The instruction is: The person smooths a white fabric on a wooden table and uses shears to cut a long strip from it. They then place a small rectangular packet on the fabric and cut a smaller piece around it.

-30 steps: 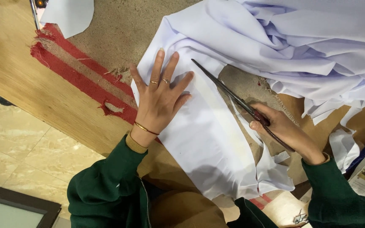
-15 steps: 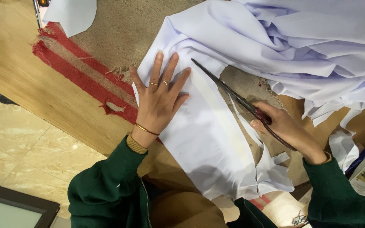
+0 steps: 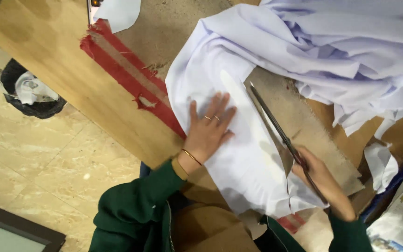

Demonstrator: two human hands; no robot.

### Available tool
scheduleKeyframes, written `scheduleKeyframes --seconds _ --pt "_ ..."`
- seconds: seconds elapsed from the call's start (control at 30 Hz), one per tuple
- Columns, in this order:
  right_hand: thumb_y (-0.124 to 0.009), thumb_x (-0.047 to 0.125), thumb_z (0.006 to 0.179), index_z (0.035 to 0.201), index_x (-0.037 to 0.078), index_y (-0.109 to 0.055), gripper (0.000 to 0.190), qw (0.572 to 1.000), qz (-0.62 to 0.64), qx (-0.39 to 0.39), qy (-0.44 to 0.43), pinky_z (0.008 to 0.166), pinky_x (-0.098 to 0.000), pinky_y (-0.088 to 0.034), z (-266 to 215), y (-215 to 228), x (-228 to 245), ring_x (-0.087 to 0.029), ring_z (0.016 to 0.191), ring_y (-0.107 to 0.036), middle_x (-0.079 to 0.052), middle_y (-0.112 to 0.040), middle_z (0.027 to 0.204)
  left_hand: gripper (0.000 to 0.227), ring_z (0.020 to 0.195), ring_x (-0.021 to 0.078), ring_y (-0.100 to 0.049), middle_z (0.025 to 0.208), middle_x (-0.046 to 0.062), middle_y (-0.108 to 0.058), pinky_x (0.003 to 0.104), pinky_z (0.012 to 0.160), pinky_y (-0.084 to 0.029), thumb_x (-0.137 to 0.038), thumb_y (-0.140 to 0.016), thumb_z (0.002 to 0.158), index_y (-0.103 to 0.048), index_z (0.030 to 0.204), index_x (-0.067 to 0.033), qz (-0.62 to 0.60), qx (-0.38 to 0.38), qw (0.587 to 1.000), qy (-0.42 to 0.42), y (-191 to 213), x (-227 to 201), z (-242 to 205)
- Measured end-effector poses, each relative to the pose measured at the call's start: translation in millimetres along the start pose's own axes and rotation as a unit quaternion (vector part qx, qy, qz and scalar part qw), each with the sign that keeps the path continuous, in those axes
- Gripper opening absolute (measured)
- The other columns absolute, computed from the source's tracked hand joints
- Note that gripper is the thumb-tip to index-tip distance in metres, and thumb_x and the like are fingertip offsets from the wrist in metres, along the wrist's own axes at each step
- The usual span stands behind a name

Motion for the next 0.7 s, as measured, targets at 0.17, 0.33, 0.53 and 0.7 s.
scheduleKeyframes --seconds 0.17,0.33,0.53,0.7 --pt "-0.053 0.028 0.096 0.128 0.013 -0.065 0.038 0.986 0.156 -0.045 -0.034 0.061 -0.0265 -0.031 -107.0 -45.3 -43.2 -0.013 0.062 -0.032 -0.001 -0.039 0.074 0.078 0.16 0.0299 -0.011 0.172 0.011 -0.017 0.074 0.112 -0.032 -0.066 -0.066 0.09 -0.05 0.152 -0.0215 0.01 0.046 0.995 -0.085 -16.7 -73.8 -43.6" --pt "-0.047 0.041 0.098 0.137 0.003 -0.062 0.057 0.953 0.292 -0.074 -0.026 0.051 -0.0192 -0.029 -176.2 -88.9 -79.8 -0.005 0.059 -0.035 0.0 -0.057 0.119 0.087 0.159 0.031 -0.009 0.172 0.008 -0.019 0.077 0.115 -0.025 -0.069 -0.068 0.087 -0.047 0.157 -0.0219 -0.001 0.065 0.985 -0.16 -32.1 -139.0 -79.8" --pt "-0.044 0.055 0.098 0.137 0.007 -0.058 0.063 0.938 0.34 -0.072 0.014 0.055 -0.0224 -0.041 -204.9 -123.1 -148.4 -0.006 0.057 -0.047 0.001 -0.051 0.069 0.07 0.158 0.0293 -0.022 0.166 0.012 -0.037 0.075 0.115 -0.02 -0.054 -0.064 0.093 -0.051 0.152 -0.0185 -0.055 0.079 0.979 -0.181 -27.9 -186.4 -98.9" --pt "-0.031 0.048 0.105 0.145 0.004 -0.05 0.062 0.942 0.322 -0.08 -0.044 0.059 -0.0258 -0.045 -215.9 -122.0 -173.2 -0.011 0.064 -0.049 -0.002 -0.053 0.078 0.069 0.159 0.0303 -0.018 0.167 0.013 -0.034 0.076 0.115 -0.019 -0.055 -0.059 0.096 -0.048 0.153 -0.0179 -0.049 0.072 0.977 -0.192 -34.1 -217.4 -107.9"
Point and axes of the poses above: each hand's wrist, its own z-axis towards the middle knuckle, its own y-axis out of the back of the hand, x = y × z, the point moved 9 cm from there along z, towards the middle knuckle
